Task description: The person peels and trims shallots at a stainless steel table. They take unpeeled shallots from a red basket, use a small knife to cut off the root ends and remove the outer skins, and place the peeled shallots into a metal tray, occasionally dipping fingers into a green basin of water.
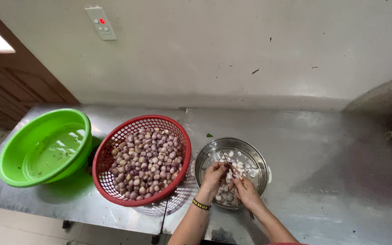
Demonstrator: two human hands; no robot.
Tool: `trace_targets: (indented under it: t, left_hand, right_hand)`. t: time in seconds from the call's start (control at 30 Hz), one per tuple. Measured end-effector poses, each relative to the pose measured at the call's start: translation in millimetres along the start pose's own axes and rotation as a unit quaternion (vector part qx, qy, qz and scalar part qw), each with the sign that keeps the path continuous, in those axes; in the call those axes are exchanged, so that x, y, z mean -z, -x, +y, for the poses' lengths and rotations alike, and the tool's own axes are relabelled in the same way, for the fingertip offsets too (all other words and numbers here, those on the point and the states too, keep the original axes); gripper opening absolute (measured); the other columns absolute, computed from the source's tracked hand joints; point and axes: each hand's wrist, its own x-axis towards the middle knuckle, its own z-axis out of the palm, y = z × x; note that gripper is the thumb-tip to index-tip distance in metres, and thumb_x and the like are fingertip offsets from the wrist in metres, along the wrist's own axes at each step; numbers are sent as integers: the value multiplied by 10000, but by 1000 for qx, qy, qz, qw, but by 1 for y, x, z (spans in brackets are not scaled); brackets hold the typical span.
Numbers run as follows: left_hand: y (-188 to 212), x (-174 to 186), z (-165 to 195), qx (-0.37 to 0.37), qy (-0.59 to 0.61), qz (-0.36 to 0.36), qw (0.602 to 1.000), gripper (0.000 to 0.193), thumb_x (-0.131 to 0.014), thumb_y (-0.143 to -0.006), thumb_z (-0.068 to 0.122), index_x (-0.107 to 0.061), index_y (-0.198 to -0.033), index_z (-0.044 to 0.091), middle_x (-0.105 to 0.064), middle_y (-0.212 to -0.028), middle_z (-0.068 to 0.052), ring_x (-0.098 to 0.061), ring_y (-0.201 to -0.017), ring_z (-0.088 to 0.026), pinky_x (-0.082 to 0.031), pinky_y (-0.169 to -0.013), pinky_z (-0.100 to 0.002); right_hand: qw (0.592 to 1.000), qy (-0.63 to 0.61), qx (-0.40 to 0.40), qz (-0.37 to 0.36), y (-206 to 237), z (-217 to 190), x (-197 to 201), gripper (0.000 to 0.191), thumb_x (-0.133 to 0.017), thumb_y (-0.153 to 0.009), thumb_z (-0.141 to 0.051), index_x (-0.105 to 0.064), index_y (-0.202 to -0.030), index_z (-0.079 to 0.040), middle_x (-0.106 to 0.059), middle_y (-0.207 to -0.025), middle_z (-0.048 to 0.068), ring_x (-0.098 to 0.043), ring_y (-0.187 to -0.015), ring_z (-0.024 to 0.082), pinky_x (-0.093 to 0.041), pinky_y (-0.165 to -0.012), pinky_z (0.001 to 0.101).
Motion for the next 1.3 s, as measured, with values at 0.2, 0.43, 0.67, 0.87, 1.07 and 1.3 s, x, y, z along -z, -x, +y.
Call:
trace_targets:
  t: [0.2,0.43,0.67,0.87,1.07,1.3]
  left_hand:
    - [0,1,3,-10,26,3,1000,120,-719,-966,205,-685,-1000,96,-637,-734,24,-490,-527,-56,-362,-444,-222]
    - [-2,2,-4,1,36,-22,999,177,-751,-940,233,-681,-1000,81,-668,-782,15,-523,-568,-68,-377,-490,-225]
    - [7,3,2,62,30,-67,995,257,-745,-962,323,-694,-993,73,-651,-760,5,-529,-565,-77,-373,-501,-216]
    - [2,5,0,20,-27,-9,999,179,-735,-954,256,-697,-987,84,-649,-751,22,-520,-564,-62,-384,-495,-221]
    - [4,2,10,0,12,-4,1000,160,-718,-971,220,-681,-1010,69,-698,-807,1,-477,-520,-51,-355,-433,-213]
    - [8,1,18,-7,5,-14,1000,179,-725,-925,229,-682,-996,70,-761,-857,-13,-471,-507,-51,-351,-416,-208]
  right_hand:
    - [1000,4,-11,-19,14,-18,-4,464,-391,-1122,-301,-663,-945,30,-441,-491,21,-402,-386,105,-353,-396,283]
    - [1000,19,-7,23,6,-21,-10,435,-447,-1042,-215,-513,-1468,-164,-610,-732,8,-454,-454,64,-402,-415,264]
    - [991,112,22,69,-13,-5,-7,248,-517,-1054,-237,-660,-1030,-35,-578,-621,40,-517,-476,93,-421,-439,271]
    - [999,-13,-41,-1,-5,-16,-2,385,-419,-1062,-292,-637,-896,-21,-492,-538,-5,-398,-402,114,-333,-388,299]
    - [998,-29,-40,-31,8,-24,-5,494,-369,-1085,-332,-644,-835,-7,-417,-458,1,-373,-365,118,-332,-384,296]
    - [998,-21,-34,-41,6,-12,-2,480,-363,-1078,-332,-638,-832,-25,-442,-470,1,-396,-376,110,-358,-395,293]
